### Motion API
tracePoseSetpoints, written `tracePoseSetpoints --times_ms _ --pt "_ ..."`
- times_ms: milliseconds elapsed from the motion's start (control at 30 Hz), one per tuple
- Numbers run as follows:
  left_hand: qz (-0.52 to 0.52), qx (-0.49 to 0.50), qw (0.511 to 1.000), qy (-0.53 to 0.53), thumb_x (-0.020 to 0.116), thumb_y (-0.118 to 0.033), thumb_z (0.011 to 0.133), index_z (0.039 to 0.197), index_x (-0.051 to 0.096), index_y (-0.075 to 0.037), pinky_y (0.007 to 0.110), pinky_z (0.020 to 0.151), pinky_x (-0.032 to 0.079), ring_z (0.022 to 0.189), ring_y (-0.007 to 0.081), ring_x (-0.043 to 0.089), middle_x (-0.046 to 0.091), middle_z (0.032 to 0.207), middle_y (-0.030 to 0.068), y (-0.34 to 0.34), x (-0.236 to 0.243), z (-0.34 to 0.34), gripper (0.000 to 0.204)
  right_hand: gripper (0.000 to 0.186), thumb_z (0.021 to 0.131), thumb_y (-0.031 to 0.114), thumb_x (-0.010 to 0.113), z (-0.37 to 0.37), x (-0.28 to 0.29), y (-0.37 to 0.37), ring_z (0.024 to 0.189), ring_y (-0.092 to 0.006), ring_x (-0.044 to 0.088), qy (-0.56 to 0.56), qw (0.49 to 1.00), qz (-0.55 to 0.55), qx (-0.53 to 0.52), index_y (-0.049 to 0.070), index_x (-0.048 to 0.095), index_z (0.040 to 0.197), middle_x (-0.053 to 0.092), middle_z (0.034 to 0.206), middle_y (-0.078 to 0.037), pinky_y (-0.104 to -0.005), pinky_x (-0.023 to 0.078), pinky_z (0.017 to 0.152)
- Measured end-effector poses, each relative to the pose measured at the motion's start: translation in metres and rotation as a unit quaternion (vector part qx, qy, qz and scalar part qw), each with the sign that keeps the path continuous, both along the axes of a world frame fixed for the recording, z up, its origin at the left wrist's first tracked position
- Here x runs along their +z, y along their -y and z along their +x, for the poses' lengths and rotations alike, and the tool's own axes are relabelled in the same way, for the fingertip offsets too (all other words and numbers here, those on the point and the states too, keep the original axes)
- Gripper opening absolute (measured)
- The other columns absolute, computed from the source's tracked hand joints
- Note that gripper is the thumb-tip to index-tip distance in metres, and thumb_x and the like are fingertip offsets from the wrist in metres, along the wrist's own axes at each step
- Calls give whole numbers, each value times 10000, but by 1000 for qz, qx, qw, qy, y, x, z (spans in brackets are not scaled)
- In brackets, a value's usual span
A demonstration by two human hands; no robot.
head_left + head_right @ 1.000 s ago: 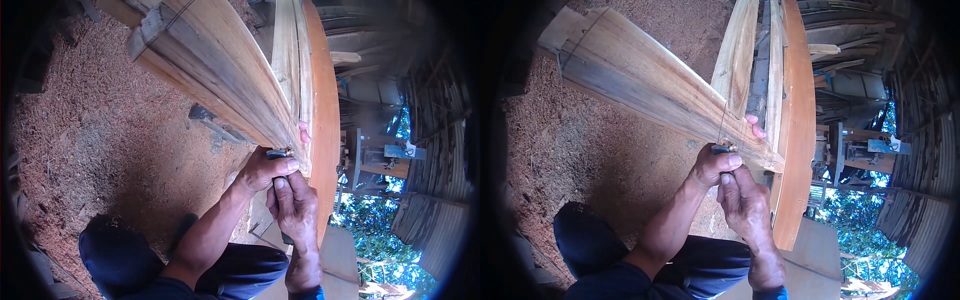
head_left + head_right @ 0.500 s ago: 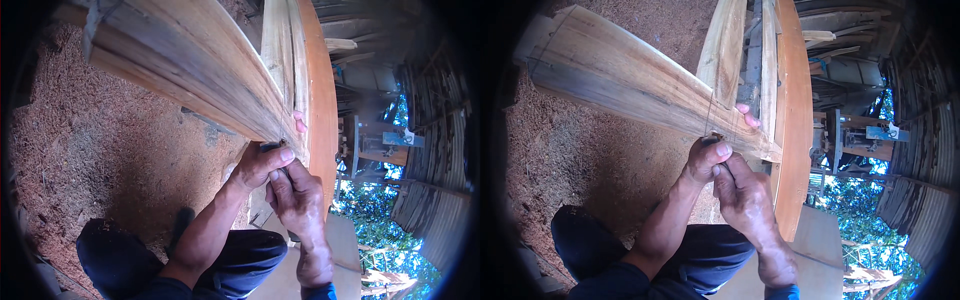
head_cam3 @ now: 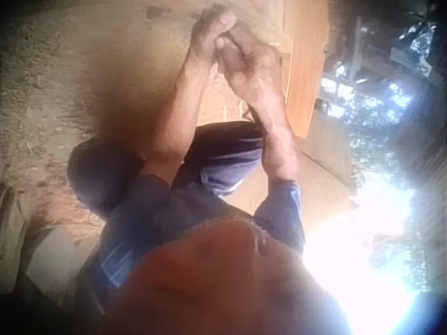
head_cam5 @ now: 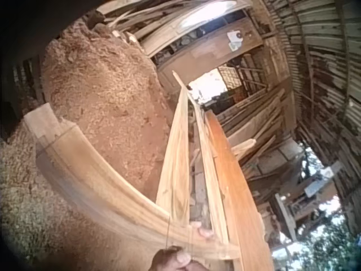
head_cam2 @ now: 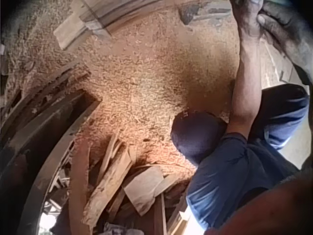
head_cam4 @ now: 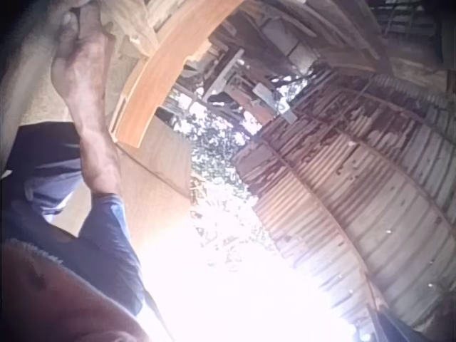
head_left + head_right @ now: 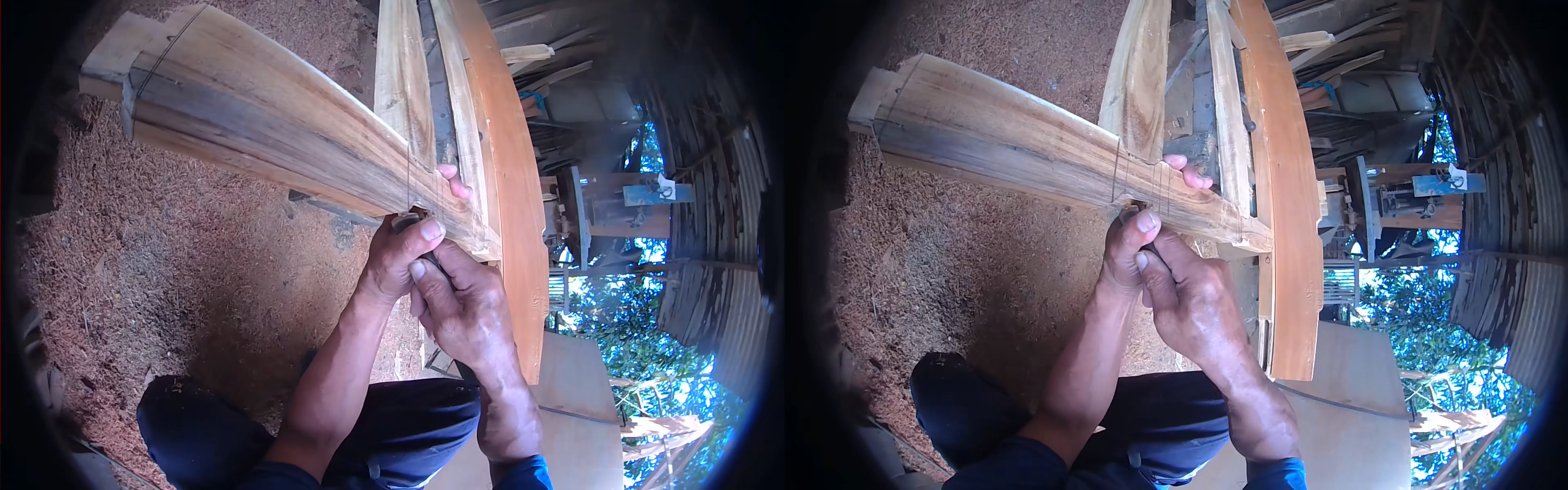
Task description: The person uses a chisel and hammer to carve out a joint in a wooden frame. They then refine the joint by hand with the chisel and test the fit with another piece of wood.
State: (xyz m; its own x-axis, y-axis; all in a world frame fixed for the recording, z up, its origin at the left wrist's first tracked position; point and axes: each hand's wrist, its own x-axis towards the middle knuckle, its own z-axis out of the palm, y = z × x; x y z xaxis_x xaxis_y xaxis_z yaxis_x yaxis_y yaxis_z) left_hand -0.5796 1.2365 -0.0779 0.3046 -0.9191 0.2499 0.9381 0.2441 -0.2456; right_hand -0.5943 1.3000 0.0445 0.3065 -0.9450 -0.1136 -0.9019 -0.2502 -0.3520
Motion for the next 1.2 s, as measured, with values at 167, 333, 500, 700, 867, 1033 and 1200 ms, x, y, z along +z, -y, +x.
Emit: tracePoseSetpoints --times_ms 167,333,500,700,867,1033,1200 --pt "-33 -4 999 30 738 -321 795 1433 457 7 445 1146 383 1283 261 529 605 1262 134 0 -5 8 770 145 1057 95 538 5 -9 -12 495 -85 545 0 999 -13 -36 -13 635 1068 612 652 -37 -264 449 473" --pt "-50 7 998 42 810 -356 734 1488 397 -32 512 1154 377 1325 301 493 549 1311 147 7 -9 2 919 505 1064 31 439 -9 -5 -37 534 -102 594 -9 1000 0 -9 55 378 1565 629 700 -70 -299 509 504" --pt "-57 18 997 48 865 -365 680 1539 338 -39 516 1167 367 1373 301 455 516 1369 151 9 -14 -7 1059 499 1064 23 447 -21 -11 -47 531 -67 538 -38 998 -54 -17 54 388 1558 589 671 -24 -261 467 493" --pt "-44 26 996 72 838 -402 705 1531 329 -7 490 1163 375 1349 304 479 538 1349 163 5 -12 -4 1047 512 1062 33 456 -17 -19 -43 554 -65 525 -35 996 -79 -9 55 378 1568 559 662 -11 -251 453 497" --pt "-2 -4 994 108 743 -329 729 1498 365 18 484 1155 385 1327 307 500 565 1315 169 -1 -7 6 924 504 1056 35 463 -13 -19 -48 557 -58 502 6 997 -49 -67 50 401 1556 547 665 -1 -242 440 503" --pt "14 -21 995 99 694 -299 754 1471 384 35 476 1147 390 1310 298 512 571 1310 172 -6 -4 11 850 505 1046 28 467 -10 -24 -46 557 -50 483 -20 995 -69 -69 43 412 1548 530 664 9 -234 422 503" --pt "21 -8 998 60 708 -322 797 1412 483 9 400 1128 363 1257 224 518 601 1296 114 -3 -2 6 733 508 1020 10 496 -2 -10 -33 562 -142 586 -34 996 -47 -69 3 419 1522 587 657 -69 -299 471 533"
